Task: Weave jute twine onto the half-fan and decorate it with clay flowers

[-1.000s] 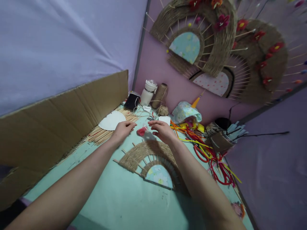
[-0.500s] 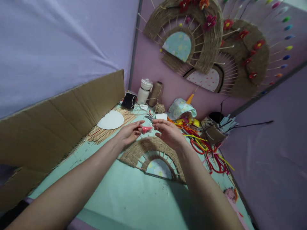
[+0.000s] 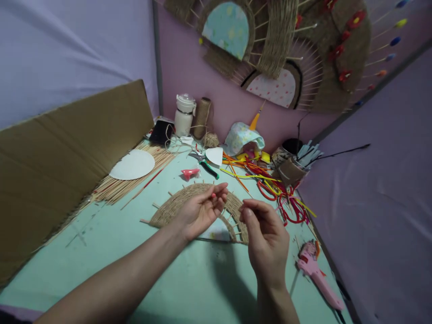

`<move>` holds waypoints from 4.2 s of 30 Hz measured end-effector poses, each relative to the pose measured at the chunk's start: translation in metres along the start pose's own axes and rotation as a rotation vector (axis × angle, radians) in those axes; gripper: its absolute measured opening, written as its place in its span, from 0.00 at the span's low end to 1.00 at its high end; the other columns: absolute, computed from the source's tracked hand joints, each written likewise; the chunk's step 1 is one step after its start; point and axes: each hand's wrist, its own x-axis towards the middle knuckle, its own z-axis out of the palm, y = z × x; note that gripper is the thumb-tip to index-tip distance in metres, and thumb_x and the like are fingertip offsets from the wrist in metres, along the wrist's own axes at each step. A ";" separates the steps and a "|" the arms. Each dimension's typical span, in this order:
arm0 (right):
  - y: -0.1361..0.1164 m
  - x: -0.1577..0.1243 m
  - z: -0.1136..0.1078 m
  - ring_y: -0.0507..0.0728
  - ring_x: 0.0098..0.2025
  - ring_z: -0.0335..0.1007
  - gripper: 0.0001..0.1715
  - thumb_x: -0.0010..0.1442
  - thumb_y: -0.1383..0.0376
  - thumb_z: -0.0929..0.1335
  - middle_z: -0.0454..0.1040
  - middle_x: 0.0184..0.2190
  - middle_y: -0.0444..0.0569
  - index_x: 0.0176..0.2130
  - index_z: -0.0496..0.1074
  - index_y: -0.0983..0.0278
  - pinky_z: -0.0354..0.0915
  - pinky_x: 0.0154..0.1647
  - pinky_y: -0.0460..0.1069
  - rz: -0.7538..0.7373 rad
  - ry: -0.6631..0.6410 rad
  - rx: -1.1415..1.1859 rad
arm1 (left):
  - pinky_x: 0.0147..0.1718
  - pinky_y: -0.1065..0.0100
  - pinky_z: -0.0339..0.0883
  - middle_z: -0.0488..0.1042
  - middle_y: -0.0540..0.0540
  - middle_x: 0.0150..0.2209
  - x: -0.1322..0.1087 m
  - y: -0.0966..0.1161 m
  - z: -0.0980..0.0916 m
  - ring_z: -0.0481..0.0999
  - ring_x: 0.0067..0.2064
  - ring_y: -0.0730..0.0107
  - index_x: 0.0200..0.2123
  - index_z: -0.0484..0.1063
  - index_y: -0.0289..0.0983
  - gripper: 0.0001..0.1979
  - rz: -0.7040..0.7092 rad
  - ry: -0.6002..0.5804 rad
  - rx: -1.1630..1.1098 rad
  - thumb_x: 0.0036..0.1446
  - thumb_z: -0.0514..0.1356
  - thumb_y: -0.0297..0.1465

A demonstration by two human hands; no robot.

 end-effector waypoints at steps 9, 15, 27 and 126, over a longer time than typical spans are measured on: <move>0.041 -0.015 -0.005 0.65 0.61 0.60 0.32 0.63 0.61 0.66 0.66 0.58 0.55 0.64 0.55 0.57 0.63 0.57 0.64 -0.329 -0.190 -0.348 | 0.55 0.66 0.65 0.72 0.33 0.54 0.002 -0.011 -0.010 0.70 0.58 0.61 0.50 0.72 0.27 0.29 -0.013 -0.082 -0.004 0.67 0.44 0.45; 0.041 -0.024 0.010 0.71 0.69 0.43 0.54 0.60 0.47 0.66 0.56 0.66 0.60 0.70 0.36 0.64 0.49 0.63 0.71 -0.447 -0.428 -0.642 | 0.61 0.60 0.55 0.65 0.37 0.62 -0.003 -0.011 -0.012 0.60 0.65 0.59 0.60 0.64 0.33 0.34 -0.055 -0.152 0.026 0.64 0.42 0.51; 0.039 -0.026 0.017 0.65 0.68 0.50 0.49 0.64 0.51 0.64 0.60 0.63 0.64 0.69 0.38 0.72 0.55 0.64 0.64 -0.645 -0.542 -0.599 | 0.64 0.58 0.42 0.58 0.32 0.65 -0.006 -0.007 -0.015 0.52 0.68 0.56 0.67 0.48 0.28 0.42 -0.101 -0.226 -0.108 0.61 0.42 0.55; 0.037 -0.009 -0.008 0.56 0.38 0.69 0.08 0.58 0.71 0.68 0.75 0.34 0.48 0.40 0.73 0.62 0.66 0.42 0.54 -0.336 -0.106 -0.446 | 0.36 0.67 0.65 0.76 0.49 0.29 -0.006 -0.014 -0.010 0.73 0.34 0.69 0.29 0.77 0.38 0.06 0.116 0.076 0.950 0.45 0.69 0.27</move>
